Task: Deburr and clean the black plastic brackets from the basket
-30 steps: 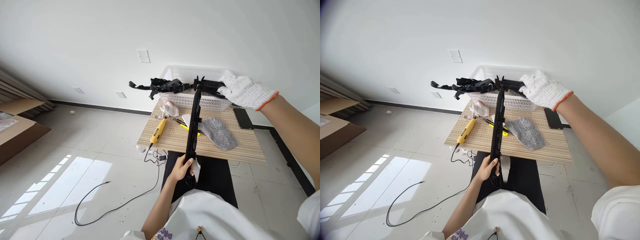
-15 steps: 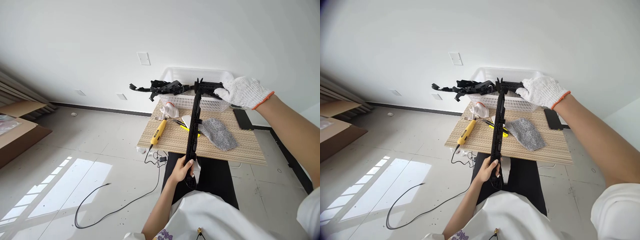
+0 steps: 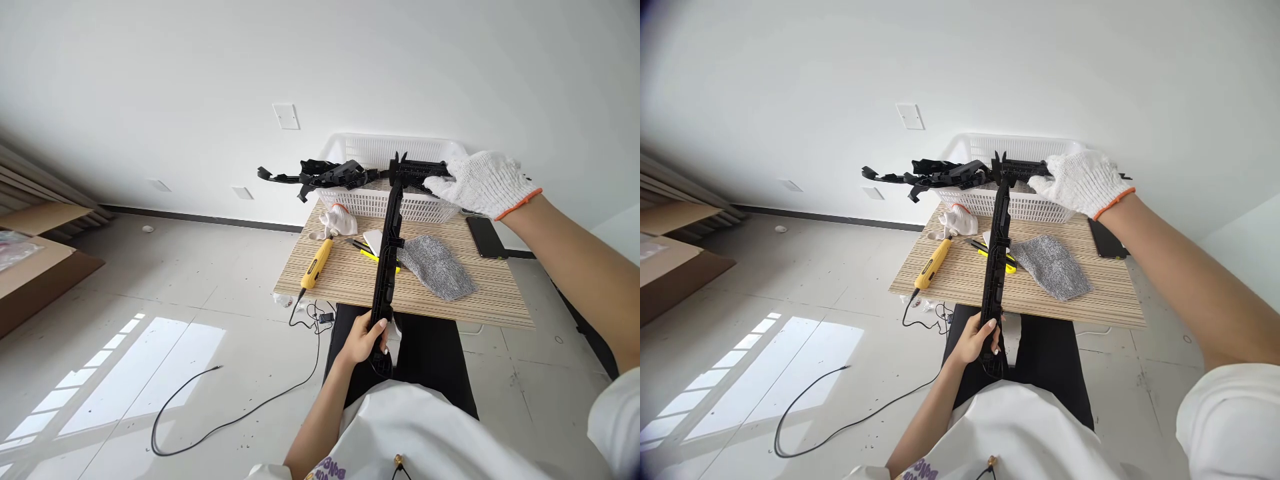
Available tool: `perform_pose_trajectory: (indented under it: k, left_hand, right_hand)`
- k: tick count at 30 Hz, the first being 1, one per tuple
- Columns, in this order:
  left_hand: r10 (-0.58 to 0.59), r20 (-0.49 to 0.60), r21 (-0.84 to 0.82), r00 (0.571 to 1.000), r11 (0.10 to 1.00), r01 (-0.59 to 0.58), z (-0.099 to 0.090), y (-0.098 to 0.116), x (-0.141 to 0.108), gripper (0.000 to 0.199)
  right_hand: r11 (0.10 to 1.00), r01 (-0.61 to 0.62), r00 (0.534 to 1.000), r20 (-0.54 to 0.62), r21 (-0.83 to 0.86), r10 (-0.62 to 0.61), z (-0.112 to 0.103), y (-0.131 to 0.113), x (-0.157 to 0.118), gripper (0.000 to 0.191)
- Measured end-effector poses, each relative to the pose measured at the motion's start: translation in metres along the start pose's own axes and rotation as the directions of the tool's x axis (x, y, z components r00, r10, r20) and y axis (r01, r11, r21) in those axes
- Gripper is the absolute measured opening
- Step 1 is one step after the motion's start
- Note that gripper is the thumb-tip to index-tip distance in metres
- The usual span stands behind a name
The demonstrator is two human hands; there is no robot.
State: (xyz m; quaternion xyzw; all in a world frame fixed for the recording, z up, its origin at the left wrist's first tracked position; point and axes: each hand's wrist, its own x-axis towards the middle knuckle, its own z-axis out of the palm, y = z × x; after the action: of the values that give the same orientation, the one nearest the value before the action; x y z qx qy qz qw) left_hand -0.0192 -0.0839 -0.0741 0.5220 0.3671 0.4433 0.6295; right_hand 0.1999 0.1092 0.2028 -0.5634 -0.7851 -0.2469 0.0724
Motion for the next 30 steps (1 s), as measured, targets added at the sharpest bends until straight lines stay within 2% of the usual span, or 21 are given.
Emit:
perform_pose_trajectory:
  k: [4, 9, 21, 26, 30]
  left_hand:
    - [-0.001, 0.001, -0.011, 1.000, 1.000, 0.001, 0.000, -0.001, 0.000, 0.038]
    - [-0.003, -0.004, -0.023, 1.000, 1.000, 0.002, 0.000, -0.003, 0.000, 0.040]
    - [-0.021, -0.012, -0.014, 1.000, 1.000, 0.020, 0.000, -0.001, 0.000, 0.046]
    - [-0.007, -0.026, -0.052, 1.000, 0.999, 0.006, 0.001, 0.001, 0.000, 0.045]
    - [-0.007, -0.050, -0.095, 0.999, 0.996, 0.003, 0.001, 0.002, 0.001, 0.046]
  right_hand:
    - [0.995, -0.104, 0.993, 0.047, 0.007, 0.104, 0.000, -0.007, -0.001, 0.067]
    - [0.994, -0.111, 0.993, 0.051, 0.012, 0.110, 0.000, -0.011, -0.002, 0.064]
    - [0.996, -0.093, 0.995, -0.018, 0.001, 0.093, 0.005, -0.008, -0.003, 0.052]
    - [0.995, -0.090, 0.984, -0.161, -0.051, 0.080, 0.000, -0.010, -0.019, 0.058]
    - [0.997, -0.068, 0.989, -0.137, -0.043, 0.061, 0.001, -0.020, -0.037, 0.066]
